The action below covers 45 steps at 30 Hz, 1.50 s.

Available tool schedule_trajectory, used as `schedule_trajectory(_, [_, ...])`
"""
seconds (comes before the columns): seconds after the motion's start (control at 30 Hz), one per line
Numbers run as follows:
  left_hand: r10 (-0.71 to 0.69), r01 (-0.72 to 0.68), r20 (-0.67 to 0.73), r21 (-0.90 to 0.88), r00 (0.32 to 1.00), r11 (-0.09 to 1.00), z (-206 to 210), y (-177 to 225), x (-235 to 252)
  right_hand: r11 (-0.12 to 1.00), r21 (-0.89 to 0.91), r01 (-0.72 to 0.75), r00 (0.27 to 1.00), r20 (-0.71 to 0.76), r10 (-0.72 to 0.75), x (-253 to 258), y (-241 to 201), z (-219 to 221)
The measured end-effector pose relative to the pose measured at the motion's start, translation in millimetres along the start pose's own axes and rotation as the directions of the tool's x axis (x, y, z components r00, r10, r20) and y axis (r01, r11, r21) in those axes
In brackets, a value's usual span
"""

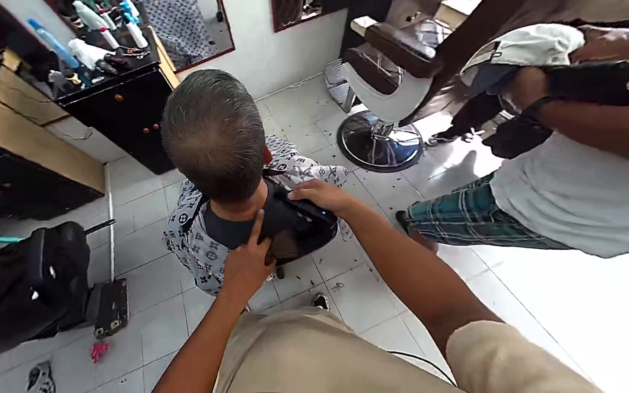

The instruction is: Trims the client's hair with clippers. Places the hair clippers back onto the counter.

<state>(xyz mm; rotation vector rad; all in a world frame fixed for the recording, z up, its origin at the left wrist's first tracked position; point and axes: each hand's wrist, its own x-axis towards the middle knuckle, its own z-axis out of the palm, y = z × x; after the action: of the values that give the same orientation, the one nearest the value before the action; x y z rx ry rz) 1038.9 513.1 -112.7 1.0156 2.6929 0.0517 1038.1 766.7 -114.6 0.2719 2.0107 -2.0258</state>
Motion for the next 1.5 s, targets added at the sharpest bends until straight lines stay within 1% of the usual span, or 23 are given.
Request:
schedule_trajectory(0.07, [-0.097, 0.093, 0.072, 0.052, 0.993, 0.994, -7, 3, 1, 0.997, -0.076, -0.020, 0.989, 0.142, 0.031, 18, -10, -1])
schedule_trajectory(0.17, [-0.140, 0.129, 0.106, 0.105, 0.984, 0.986, -11, 11, 1, 0.989, -0.141, -0.040, 0.969, 0.238, 0.073, 33, -13, 1])
schedule_trajectory(0.23, [-0.173, 0.158, 0.144, 0.110, 0.974, 0.981, -16, 17, 1, 0.991, -0.131, -0.024, 0.967, 0.248, 0.056, 39, -11, 6])
schedule_trajectory(0.33, [-0.212, 0.192, 0.198, 0.114, 0.957, 0.975, -21, 23, 4, 0.993, -0.105, 0.057, 0.964, 0.264, -0.028, 42, -6, 6])
schedule_trajectory(0.4, [-0.220, 0.199, 0.189, 0.123, 0.957, 0.972, -18, 23, 5, 0.991, -0.106, 0.079, 0.963, 0.266, -0.048, 41, -5, 5])
schedule_trajectory(0.5, [-0.232, 0.208, 0.189, 0.137, 0.954, 0.969, -17, 24, 5, 0.984, -0.161, 0.079, 0.967, 0.250, -0.037, 41, -3, 7])
schedule_trajectory(0.63, [-0.239, 0.213, 0.195, 0.146, 0.951, 0.966, -17, 25, 7, 0.987, -0.099, 0.124, 0.964, 0.248, -0.096, 39, -2, 9])
schedule_trajectory(0.73, [-0.243, 0.215, 0.210, 0.146, 0.947, 0.966, -18, 24, 7, 0.980, -0.151, 0.127, 0.970, 0.227, -0.091, 41, 0, 10])
schedule_trajectory(0.8, [-0.231, 0.204, 0.210, 0.139, 0.950, 0.969, -17, 22, 7, 0.976, -0.139, 0.171, 0.963, 0.231, -0.136, 40, 0, 12])
schedule_trajectory(0.87, [-0.199, 0.181, 0.182, 0.110, 0.963, 0.977, -15, 17, 2, 0.972, -0.130, 0.196, 0.956, 0.247, -0.159, 32, 0, 13])
schedule_trajectory(0.97, [-0.186, 0.183, 0.074, 0.046, 0.980, 0.982, -3, 4, -15, 0.971, -0.204, 0.122, 0.973, 0.218, -0.077, 17, 2, 17])
schedule_trajectory(1.03, [-0.198, 0.198, 0.015, 0.024, 0.980, 0.980, 6, -7, -23, 0.982, -0.172, 0.082, 0.981, 0.185, -0.050, 11, 4, 29])
schedule_trajectory(1.1, [-0.235, 0.233, 0.056, 0.044, 0.970, 0.971, 9, -14, -25, 0.991, -0.107, 0.082, 0.987, 0.143, -0.066, 11, 8, 45])
schedule_trajectory(1.2, [-0.250, 0.246, 0.113, 0.050, 0.962, 0.968, 6, -20, -25, 0.993, -0.083, 0.085, 0.994, 0.082, -0.078, 13, 6, 65])
schedule_trajectory(1.37, [-0.186, 0.184, 0.113, 0.027, 0.976, 0.983, 6, -30, -27, 0.988, -0.041, 0.147, 0.988, -0.033, -0.149, 6, 5, 83])
schedule_trajectory(1.47, [-0.150, 0.146, 0.146, 0.039, 0.978, 0.989, 5, -37, -26, 0.990, -0.097, 0.098, 0.990, -0.093, -0.107, 4, 6, 88])
schedule_trajectory(1.5, [-0.134, 0.129, 0.153, 0.042, 0.979, 0.991, 4, -39, -26, 0.990, -0.090, 0.108, 0.986, -0.114, -0.118, 3, 7, 92])
